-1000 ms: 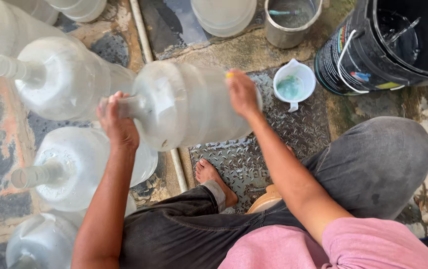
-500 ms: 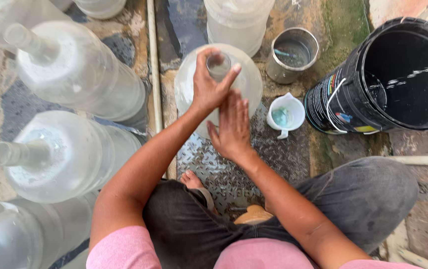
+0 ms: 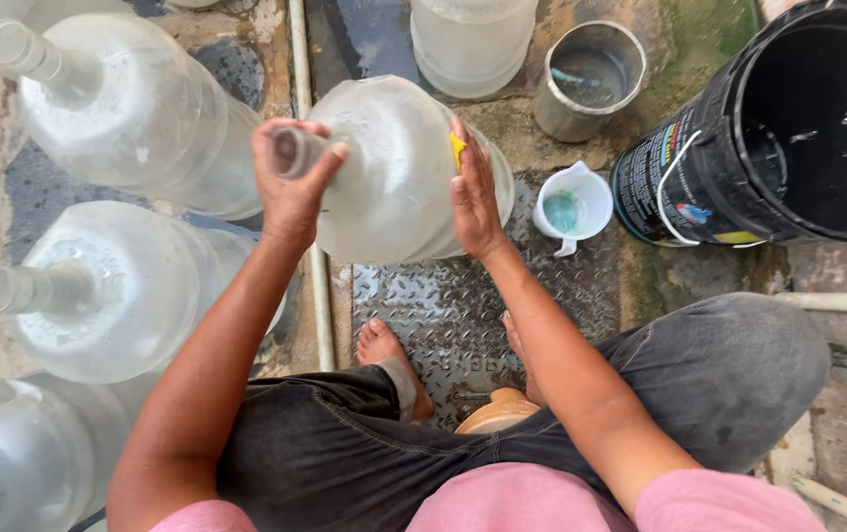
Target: The person scrubs the exterior of a large plastic water dispenser bottle with a yellow sponge, then uses a toothbrush to clean the bottle's neck and threads. They rinse the bottle with water from a jug and repeat the process on another bottle.
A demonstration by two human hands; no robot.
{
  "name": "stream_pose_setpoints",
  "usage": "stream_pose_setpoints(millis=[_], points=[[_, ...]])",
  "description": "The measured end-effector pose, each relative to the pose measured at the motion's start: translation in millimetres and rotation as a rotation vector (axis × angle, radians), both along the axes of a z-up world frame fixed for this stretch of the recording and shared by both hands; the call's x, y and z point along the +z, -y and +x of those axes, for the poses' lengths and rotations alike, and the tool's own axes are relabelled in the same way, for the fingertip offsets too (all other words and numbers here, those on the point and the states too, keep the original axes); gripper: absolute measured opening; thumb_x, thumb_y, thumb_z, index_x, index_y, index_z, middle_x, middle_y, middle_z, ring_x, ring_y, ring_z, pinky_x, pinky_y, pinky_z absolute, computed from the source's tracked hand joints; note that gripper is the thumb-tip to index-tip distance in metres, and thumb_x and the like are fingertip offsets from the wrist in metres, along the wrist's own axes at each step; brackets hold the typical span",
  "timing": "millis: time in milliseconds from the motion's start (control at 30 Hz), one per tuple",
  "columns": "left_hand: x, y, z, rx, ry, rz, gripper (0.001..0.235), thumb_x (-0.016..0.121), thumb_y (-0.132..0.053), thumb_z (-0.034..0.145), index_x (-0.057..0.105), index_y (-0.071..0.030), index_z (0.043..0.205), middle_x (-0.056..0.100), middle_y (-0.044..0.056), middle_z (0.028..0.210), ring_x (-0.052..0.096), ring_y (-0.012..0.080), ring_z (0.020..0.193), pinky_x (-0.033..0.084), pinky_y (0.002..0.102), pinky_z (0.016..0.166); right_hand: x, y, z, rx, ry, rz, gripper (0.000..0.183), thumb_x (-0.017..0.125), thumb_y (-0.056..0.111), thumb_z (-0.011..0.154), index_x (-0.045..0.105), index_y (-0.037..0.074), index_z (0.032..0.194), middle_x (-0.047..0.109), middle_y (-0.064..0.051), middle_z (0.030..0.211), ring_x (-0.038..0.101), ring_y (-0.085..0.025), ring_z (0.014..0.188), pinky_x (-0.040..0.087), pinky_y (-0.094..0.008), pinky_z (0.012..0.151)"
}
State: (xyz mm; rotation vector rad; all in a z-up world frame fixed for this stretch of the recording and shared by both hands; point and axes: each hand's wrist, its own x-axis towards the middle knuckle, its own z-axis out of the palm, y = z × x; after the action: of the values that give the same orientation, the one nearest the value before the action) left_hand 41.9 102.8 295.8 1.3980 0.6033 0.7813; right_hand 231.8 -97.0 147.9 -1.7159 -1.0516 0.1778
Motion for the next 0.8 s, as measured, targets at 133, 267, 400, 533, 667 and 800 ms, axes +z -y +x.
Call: stream_pose_setpoints(millis=[133, 267, 400, 533, 667, 800], points=[[-11.3, -14.7, -38.1, 0.219, -0.028, -0.077, 0.050, 0.081, -0.001, 0.088, 0.045, -0.011, 0.121, 0.065, 0.010, 0.122, 0.061, 0.0229, 0.117, 0.050, 0.040, 0.106, -56.1, -4.0, 15.3, -0.238, -0.197, -0.462, 0.073, 0.008, 0.060, 0.103, 0.025, 0.022, 0.163, 0.023, -0.006, 0.172, 0.013, -0.032, 0.159, 0.002, -0.056, 0.126], [-7.7, -23.9, -60.6, 0.106, -0.057, -0.126, 0.056, 0.078, 0.001, 0.083, 0.043, -0.015, 0.123, 0.065, 0.009, 0.123, 0.061, 0.0210, 0.119, 0.048, 0.039, 0.106, -27.1, -26.8, 5.2, -0.200, -0.190, -0.328, 0.074, 0.015, 0.064, 0.111, 0.038, 0.013, 0.159, 0.041, -0.012, 0.166, 0.035, -0.029, 0.161, 0.024, -0.042, 0.138], [-14.3, -32.7, -77.8, 0.035, -0.191, -0.123, 0.056, 0.077, 0.000, 0.081, 0.043, -0.016, 0.123, 0.065, 0.007, 0.129, 0.059, 0.0197, 0.117, 0.050, 0.039, 0.104, 6.1, -44.4, -63.0, 0.213, 0.059, 0.033, 0.084, 0.019, 0.067, 0.108, 0.028, 0.004, 0.164, 0.027, -0.016, 0.171, 0.025, -0.034, 0.161, 0.016, -0.048, 0.134], [-17.5, -40.3, -78.4, 0.019, -0.144, -0.111, 0.058, 0.077, 0.001, 0.081, 0.043, -0.014, 0.126, 0.058, 0.008, 0.132, 0.058, 0.0206, 0.120, 0.050, 0.041, 0.105, 3.0, -25.8, -29.7, 0.102, -0.030, -0.081, 0.082, 0.018, 0.067, 0.108, 0.028, 0.008, 0.164, 0.028, -0.012, 0.172, 0.024, -0.032, 0.161, 0.015, -0.048, 0.132], [-13.9, -38.4, -88.6, 0.036, -0.198, -0.145, 0.058, 0.079, -0.001, 0.082, 0.046, -0.012, 0.128, 0.060, 0.011, 0.131, 0.059, 0.0210, 0.118, 0.049, 0.039, 0.104, -5.8, -7.5, 13.5, -0.163, -0.306, -0.542, 0.072, 0.012, 0.057, 0.107, 0.032, 0.013, 0.161, 0.028, -0.011, 0.169, 0.021, -0.031, 0.158, 0.010, -0.046, 0.130], [-12.8, -46.6, -86.4, -0.003, -0.238, -0.139, 0.061, 0.079, 0.000, 0.077, 0.045, -0.011, 0.126, 0.061, 0.012, 0.131, 0.061, 0.0223, 0.119, 0.051, 0.040, 0.103, 9.4, -23.7, -40.5, 0.076, -0.059, -0.188, 0.079, 0.021, 0.063, 0.108, 0.024, 0.007, 0.164, 0.023, -0.016, 0.172, 0.020, -0.033, 0.160, 0.009, -0.048, 0.131]])
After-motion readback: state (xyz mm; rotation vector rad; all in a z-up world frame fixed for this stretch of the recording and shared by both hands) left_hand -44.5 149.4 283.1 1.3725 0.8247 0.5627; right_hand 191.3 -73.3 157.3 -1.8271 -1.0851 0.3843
